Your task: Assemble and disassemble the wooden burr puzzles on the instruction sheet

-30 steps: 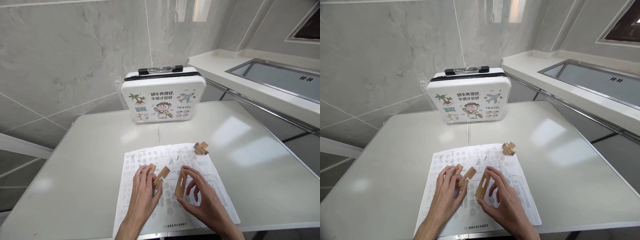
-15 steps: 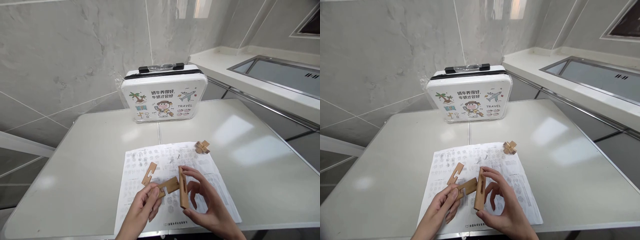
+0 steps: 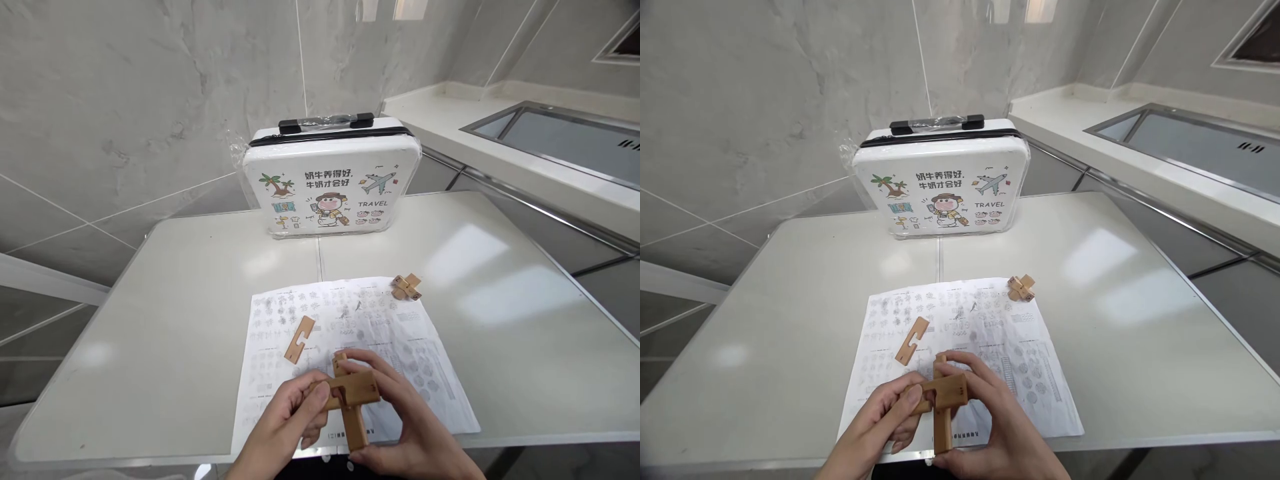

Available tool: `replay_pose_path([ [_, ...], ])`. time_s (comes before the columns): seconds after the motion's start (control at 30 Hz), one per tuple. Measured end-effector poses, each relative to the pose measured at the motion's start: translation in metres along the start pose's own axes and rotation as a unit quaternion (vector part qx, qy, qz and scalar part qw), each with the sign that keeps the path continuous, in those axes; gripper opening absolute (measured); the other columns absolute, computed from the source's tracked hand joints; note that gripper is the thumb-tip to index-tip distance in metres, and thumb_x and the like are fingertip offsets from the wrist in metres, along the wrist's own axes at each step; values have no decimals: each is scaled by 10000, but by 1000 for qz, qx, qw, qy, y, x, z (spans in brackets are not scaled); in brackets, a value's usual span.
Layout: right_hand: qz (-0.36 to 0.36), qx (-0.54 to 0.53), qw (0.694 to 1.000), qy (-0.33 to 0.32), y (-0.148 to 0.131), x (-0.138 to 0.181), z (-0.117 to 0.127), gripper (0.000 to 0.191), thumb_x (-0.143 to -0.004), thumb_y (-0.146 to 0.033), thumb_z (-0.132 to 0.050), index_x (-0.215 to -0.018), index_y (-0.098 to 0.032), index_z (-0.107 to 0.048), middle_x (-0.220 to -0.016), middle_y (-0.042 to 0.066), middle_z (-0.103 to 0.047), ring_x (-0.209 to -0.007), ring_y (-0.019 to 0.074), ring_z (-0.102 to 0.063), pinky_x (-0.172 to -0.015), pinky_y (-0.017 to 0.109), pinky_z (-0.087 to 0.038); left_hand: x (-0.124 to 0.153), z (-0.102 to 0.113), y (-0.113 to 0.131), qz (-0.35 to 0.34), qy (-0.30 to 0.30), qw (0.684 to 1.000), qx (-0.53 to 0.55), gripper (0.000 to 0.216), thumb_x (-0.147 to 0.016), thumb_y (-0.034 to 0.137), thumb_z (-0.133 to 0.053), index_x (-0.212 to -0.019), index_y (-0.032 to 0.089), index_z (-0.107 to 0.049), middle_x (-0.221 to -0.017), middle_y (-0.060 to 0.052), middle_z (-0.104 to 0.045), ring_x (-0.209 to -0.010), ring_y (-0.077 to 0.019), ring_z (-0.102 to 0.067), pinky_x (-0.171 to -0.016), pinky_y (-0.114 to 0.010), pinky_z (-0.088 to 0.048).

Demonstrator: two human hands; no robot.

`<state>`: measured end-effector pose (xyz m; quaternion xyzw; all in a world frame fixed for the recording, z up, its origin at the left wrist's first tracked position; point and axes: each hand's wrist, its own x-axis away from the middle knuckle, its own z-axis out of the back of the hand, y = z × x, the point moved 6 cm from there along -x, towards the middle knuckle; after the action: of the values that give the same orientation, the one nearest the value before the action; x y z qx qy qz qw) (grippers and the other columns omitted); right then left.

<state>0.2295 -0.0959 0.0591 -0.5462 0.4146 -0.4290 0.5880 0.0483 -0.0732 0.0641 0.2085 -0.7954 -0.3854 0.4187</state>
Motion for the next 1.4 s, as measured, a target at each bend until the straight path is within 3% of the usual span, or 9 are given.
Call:
replay_pose_path([
  [0.13,-4,-50,998,36,-2,1,6,971,-794,-155,-830,-1630,-396,-400,-1651,111,-417,-1383,338,-606,-1180,489,-518,4,5,7,-19,27,999,-38,481,-1000,658,-620,-938,183,-577,-661,92,-231,-563,-86,-176,-510,-262,-168],
  [0.5,26,-22,999,8,-12,4,8,1033,-734,23,-662,-1631,-407,-382,-1652,98,-330,-1465,352,-533,-1208,510,-503,15,13,11,5,44,991,-124,495,-1019,665,-565,-933,180,-610,-667,81,-283,-544,-81,-208,-501,-266,-172],
  [0.63,16,45,999,-26,-17,7,10,1066,-758,21,-691,-1651,-448,-344,-1665,81,-318,-1509,351,-479,-1211,502,-502,15,16,12,18,35,991,-132,487,-1017,656,-572,-909,182,-605,-697,72,-311,-555,-81,-242,-511,-259,-207],
  [0.9,-18,77,995,-55,-13,12,19,1101,-750,-35,-809,-1665,-445,-354,-1665,87,-365,-1329,334,-650,-1147,498,-569,17,13,6,29,27,989,-143,487,-1018,655,-565,-955,179,-641,-699,68,-322,-570,-94,-282,-534,-261,-252],
  [1.1,-33,98,993,-62,-13,11,6,1117,-761,-15,-795,-1657,-499,-335,-1664,72,-392,-1280,308,-695,-1059,421,-628,18,7,9,9,52,971,-233,471,-1050,621,-522,-939,184,-659,-680,51,-353,-606,-119,-303,-542,-258,-253],
  [1.4,-38,129,988,-78,-18,6,-4,1131,-756,-23,-780,-1660,-512,-305,-1677,62,-383,-1342,319,-656,-1067,414,-613,14,-4,10,7,47,972,-230,496,-1036,646,-517,-922,187,-669,-653,47,-388,-602,-129,-330,-555,-263,-270],
])
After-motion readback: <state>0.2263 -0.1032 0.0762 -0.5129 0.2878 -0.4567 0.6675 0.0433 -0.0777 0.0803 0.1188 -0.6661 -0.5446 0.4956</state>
